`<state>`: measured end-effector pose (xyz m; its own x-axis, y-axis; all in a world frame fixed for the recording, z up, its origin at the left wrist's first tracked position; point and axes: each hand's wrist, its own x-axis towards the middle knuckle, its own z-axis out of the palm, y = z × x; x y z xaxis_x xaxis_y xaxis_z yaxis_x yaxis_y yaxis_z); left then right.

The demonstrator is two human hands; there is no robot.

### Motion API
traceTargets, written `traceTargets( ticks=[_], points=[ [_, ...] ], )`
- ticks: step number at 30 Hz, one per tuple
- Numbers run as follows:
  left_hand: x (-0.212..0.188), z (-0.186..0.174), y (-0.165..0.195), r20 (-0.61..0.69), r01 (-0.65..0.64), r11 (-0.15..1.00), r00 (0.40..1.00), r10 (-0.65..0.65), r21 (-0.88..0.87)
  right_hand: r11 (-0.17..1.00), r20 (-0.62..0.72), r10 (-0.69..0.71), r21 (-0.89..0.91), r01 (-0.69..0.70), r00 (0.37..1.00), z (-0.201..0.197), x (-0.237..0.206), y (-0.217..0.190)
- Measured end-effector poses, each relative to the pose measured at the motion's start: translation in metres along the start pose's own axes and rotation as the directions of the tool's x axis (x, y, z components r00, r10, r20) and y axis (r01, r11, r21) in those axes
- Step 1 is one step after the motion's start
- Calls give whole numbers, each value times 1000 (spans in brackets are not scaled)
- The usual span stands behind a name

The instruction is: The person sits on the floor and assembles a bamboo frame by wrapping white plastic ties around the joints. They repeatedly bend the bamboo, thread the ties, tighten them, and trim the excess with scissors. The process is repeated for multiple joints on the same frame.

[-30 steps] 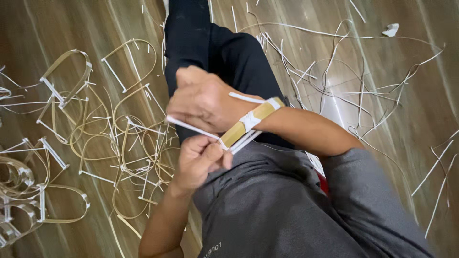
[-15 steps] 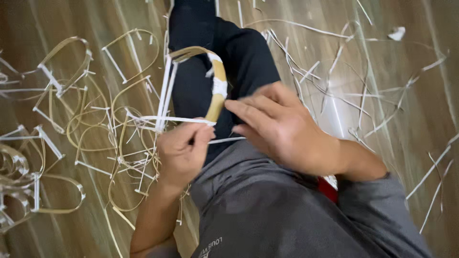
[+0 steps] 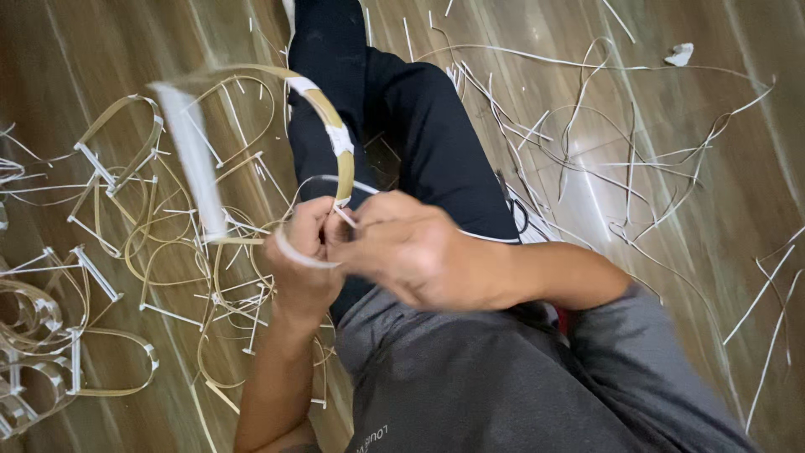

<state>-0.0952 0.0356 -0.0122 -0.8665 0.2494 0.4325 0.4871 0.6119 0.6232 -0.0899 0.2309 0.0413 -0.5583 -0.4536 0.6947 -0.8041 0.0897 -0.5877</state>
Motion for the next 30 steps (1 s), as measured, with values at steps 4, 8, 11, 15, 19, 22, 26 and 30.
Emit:
traceTargets(
  ticks=[4,8,11,15,19,22,26,30],
  points=[
    [-7,-7,-17,-53,-165,974,983,175,153,998,62,49,-33,-47,997,-4,-16,7],
    [-9,-5,-18,-125,-162,975,975,182,152,998,87,11,-60,-6,996,-7,-18,24],
    [-17,1,-12,-157,-8,998,988,-1,-55,999,175,-34,-27,40,984,-12,-10,44],
    [-32,16,-13,-6,224,584,931,-365,-780,990,215,-59,-116,86,975,-13,-11,52],
    [-21,26,-30,-45,232,521,884,-465,-821,974,228,-58,-202,105,972,-2,-19,60],
    [5,9,-50,-171,110,485,850,-498,-867,974,263,2,-221,58,965,4,-36,67],
    [22,-53,-78,-402,144,622,648,-647,-769,969,332,233,-154,-191,914,-31,-63,95],
    [5,-76,-93,-470,195,767,690,-551,-611,558,-164,776,-272,-784,609,-72,-77,123]
  ],
)
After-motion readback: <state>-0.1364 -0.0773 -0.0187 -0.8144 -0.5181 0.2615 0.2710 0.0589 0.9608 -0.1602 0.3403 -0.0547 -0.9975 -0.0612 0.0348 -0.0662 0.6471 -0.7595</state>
